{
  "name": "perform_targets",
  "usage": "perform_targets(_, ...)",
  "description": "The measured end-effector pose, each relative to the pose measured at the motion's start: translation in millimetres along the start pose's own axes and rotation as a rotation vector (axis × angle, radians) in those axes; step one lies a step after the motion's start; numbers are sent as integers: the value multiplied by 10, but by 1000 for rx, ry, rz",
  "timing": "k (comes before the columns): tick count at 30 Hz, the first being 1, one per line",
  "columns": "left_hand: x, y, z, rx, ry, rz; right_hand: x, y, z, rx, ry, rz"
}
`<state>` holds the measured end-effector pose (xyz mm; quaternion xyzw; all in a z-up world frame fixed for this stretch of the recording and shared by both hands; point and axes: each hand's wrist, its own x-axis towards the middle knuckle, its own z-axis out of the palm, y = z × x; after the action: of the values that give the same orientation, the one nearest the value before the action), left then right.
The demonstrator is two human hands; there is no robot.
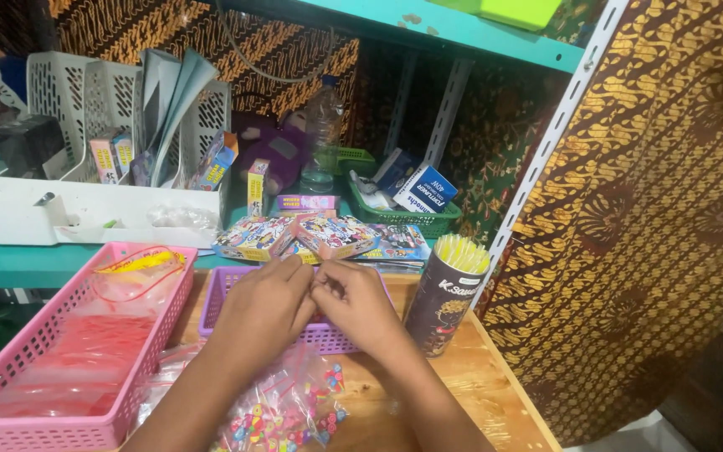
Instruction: Picking up small colorful items from a basket and placing them into small plastic bags for packaging.
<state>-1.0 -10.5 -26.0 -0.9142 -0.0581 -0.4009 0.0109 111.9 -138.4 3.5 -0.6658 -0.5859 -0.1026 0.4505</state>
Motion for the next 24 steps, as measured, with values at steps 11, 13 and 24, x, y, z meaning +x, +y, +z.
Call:
perform_targets(11,-16,50,-4,21,113,-31,-5,-82,-38,-94,140,-22)
perform_targets(13,3,69,-32,25,167,-36,2,-123,-70,-76,196,-17)
perform_targets(24,35,250,-281,-343,227,-291,-1,-322,-46,23,205,-142)
